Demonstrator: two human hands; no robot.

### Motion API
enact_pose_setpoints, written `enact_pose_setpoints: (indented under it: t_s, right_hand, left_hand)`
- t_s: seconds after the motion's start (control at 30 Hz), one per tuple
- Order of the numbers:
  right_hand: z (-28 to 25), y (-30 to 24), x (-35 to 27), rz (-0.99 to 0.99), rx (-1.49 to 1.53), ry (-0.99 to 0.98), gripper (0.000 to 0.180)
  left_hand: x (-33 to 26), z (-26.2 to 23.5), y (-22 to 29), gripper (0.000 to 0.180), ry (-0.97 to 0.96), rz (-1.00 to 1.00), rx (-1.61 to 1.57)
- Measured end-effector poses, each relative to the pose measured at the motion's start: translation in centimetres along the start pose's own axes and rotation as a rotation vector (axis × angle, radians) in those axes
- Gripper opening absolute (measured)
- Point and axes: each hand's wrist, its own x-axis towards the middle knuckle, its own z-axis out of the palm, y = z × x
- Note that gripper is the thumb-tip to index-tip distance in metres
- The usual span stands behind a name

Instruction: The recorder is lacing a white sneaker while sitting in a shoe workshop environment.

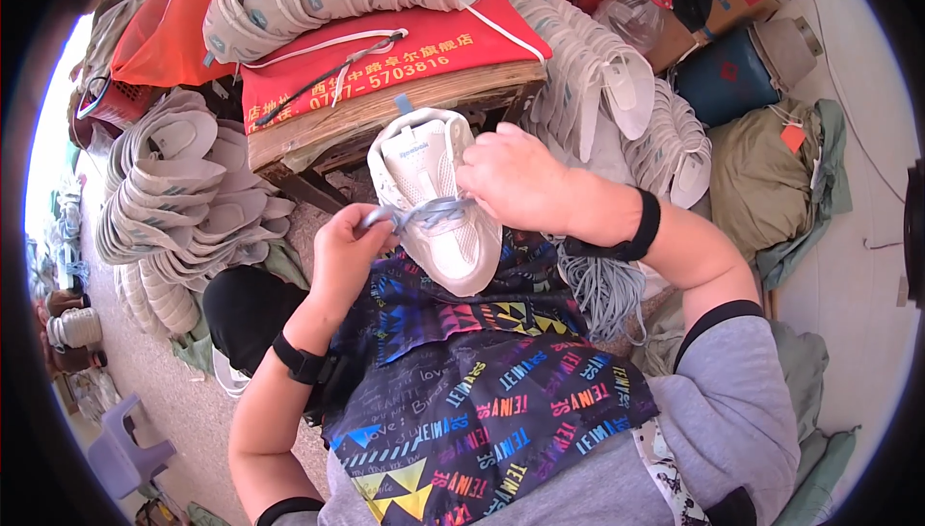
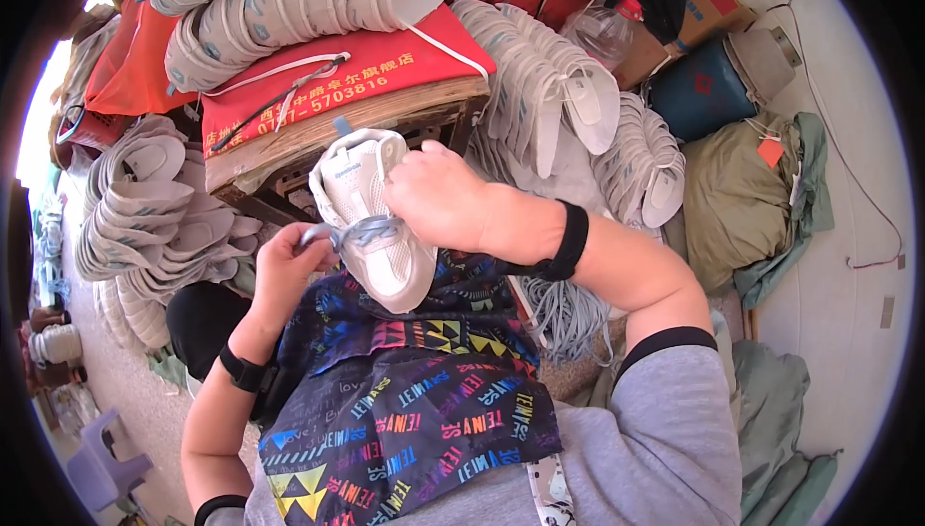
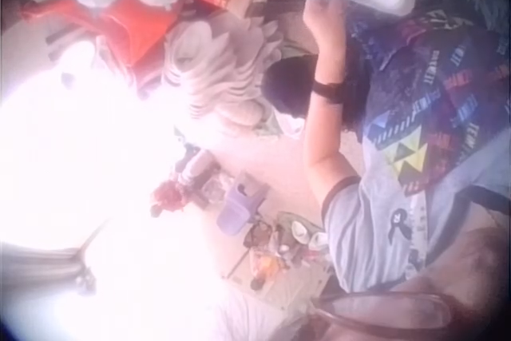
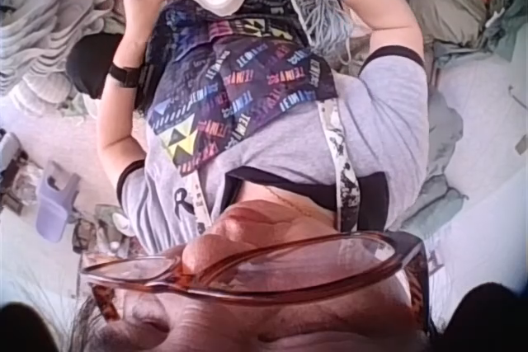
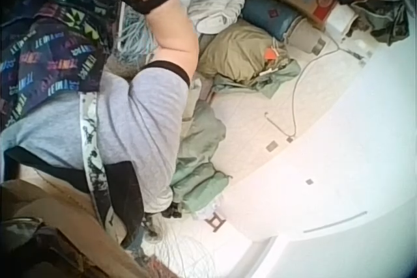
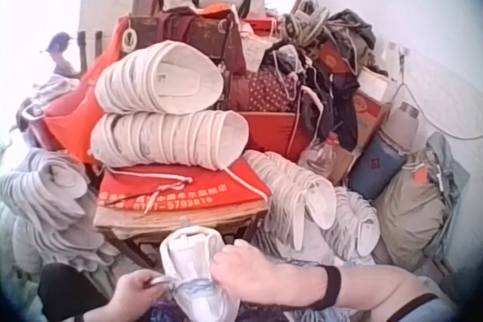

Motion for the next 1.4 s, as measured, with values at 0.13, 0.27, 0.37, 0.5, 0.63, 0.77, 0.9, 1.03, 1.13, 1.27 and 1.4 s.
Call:
enact_pose_setpoints:
  t_s: [0.13,0.27,0.37,0.5,0.63,0.77,0.9,1.03,1.13,1.27,1.4]
  right_hand:
    - [-1.0,0.6,1.0,-0.175,-0.14,-0.063,0.008]
    - [-1.5,0.5,2.3,-0.198,-0.173,-0.201,0.008]
    - [-1.8,0.2,2.2,-0.227,-0.212,-0.086,0.007]
    - [-2.5,0.0,2.6,-0.348,-0.201,0.171,0.014]
    - [-2.2,1.9,2.9,-0.294,-0.086,-0.164,0.018]
    - [-2.8,3.3,3.1,-0.394,-0.008,-0.253,0.019]
    - [-2.6,4.5,2.6,-0.416,0.135,-0.244,0.019]
    - [-2.4,4.2,2.8,-0.335,0.198,-0.271,0.015]
    - [-1.5,4.5,2.9,-0.208,0.364,-0.346,0.014]
    - [0.1,3.2,2.6,-0.048,0.388,-0.209,0.02]
    - [-2.0,-0.1,2.8,0.15,1.026,-0.178,0.024]
  left_hand:
    - [-1.2,0.4,2.0,0.024,-0.091,-0.114,0.074]
    - [-2.2,0.4,4.0,0.036,-0.178,-0.256,0.222]
    - [-2.8,0.0,4.1,0.04,-0.22,-0.276,0.151]
    - [-3.8,0.3,6.2,0.038,-0.187,-0.244,0.238]
    - [-3.5,-0.3,6.7,0.032,-0.152,-0.021,0.585]
    - [-2.7,-0.5,4.0,0.026,0.049,0.523,1.074]
    - [-2.2,-0.1,3.7,0.018,0.102,0.484,1.246]
    - [-0.2,0.0,1.1,0.015,0.189,0.723,0.721]
    - [-0.1,1.0,1.0,0.017,0.016,0.22,0.064]
    - [-0.2,1.1,0.8,0.02,0.033,0.114,0.199]
    - [-0.7,1.3,1.6,0.023,-0.006,-0.036,0.24]
